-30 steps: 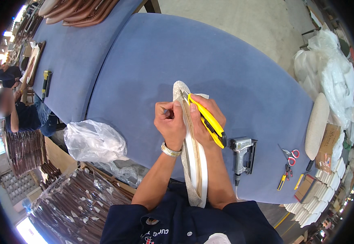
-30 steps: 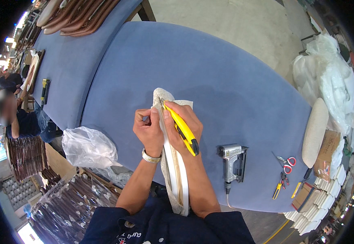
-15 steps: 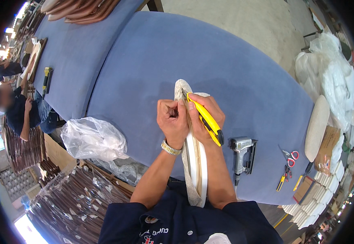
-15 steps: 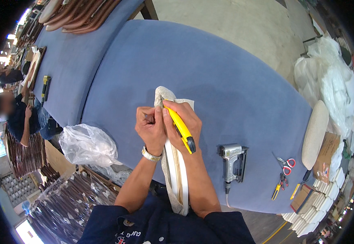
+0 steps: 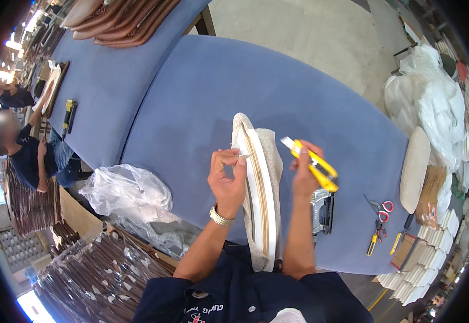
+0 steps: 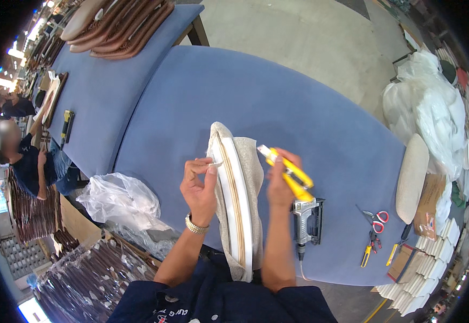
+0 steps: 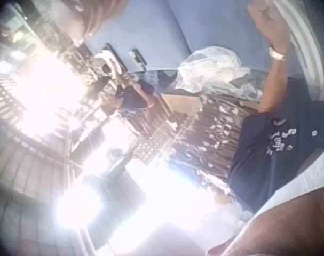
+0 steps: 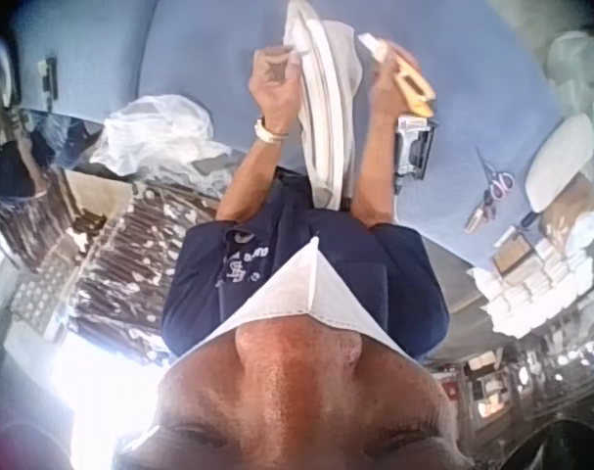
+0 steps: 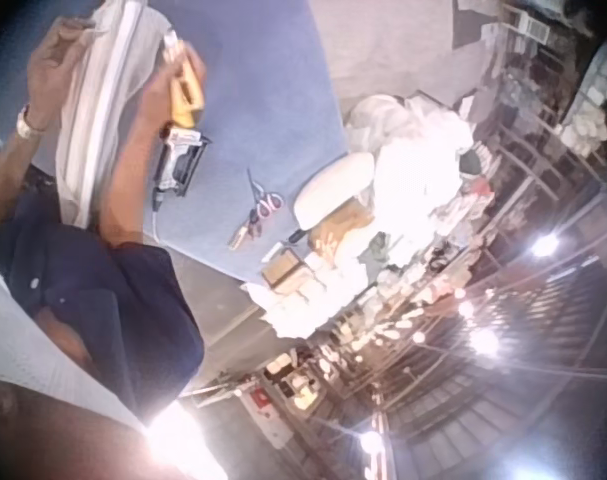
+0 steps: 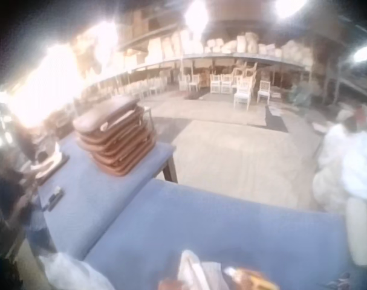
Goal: The person trims excess fabric from a white upholstered cushion using a utility knife and secures the fabric edges with a staple gun. The person repeatedly cuts, folds, and staples the fabric around the cushion perimeter.
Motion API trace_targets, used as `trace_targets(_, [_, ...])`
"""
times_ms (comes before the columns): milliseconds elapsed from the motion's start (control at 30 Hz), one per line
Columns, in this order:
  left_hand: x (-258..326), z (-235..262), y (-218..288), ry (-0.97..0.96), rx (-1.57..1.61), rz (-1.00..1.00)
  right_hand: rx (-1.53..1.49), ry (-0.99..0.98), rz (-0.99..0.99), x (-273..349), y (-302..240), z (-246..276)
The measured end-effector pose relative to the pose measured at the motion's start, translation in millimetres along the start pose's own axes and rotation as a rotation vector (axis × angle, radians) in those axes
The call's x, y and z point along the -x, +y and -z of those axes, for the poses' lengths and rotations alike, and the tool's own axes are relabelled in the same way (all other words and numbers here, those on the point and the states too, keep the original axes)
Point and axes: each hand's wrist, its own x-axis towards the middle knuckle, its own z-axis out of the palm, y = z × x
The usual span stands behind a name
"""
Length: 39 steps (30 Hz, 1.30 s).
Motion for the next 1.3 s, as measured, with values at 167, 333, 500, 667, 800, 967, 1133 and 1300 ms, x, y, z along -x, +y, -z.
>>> trace_targets(167, [-15.7, 3.8, 32.8, -0.331, -0.074, -0.209, 1.153, 0.055, -0.202, -28.5, 48.3, 145.4])
trace_targets(333, [-6.1, -3.4, 43.3, -0.499, -0.168, -0.36, 1.233, 0.11, 0.157, 20.1, 32.2, 208.9])
trace_targets(500, [20.1, -22.1, 53.7, -0.677, -0.281, -0.513, 0.017, -0.358, -0.071, 65.0, -54.3, 77.6])
trace_targets(667, [25.2, -18.3, 13.2, -0.775, -0.333, -0.662, -0.138, -0.145, -0.097, 74.6, -2.6, 47.2])
trace_targets(800, [23.2, 0.5, -0.9, -0.534, -0.48, -0.895, -0.121, 0.099, -0.096, 123.7, 7.6, 93.3])
trace_targets(967, [32.5, 15.8, -6.8, -0.187, -0.659, -0.718, 0.429, -0.062, -0.467, 299.1, 90.3, 241.5])
trace_targets(1133, [39.0, 27.6, -10.7, -0.141, -0.485, -0.019, 0.53, 0.228, -0.764, 448.5, 160.6, 375.2])
trace_targets(1300, [9.9, 25.0, -20.1, -0.385, 0.151, 0.355, 0.338, 0.842, -0.738, 410.6, 134.3, 473.9])
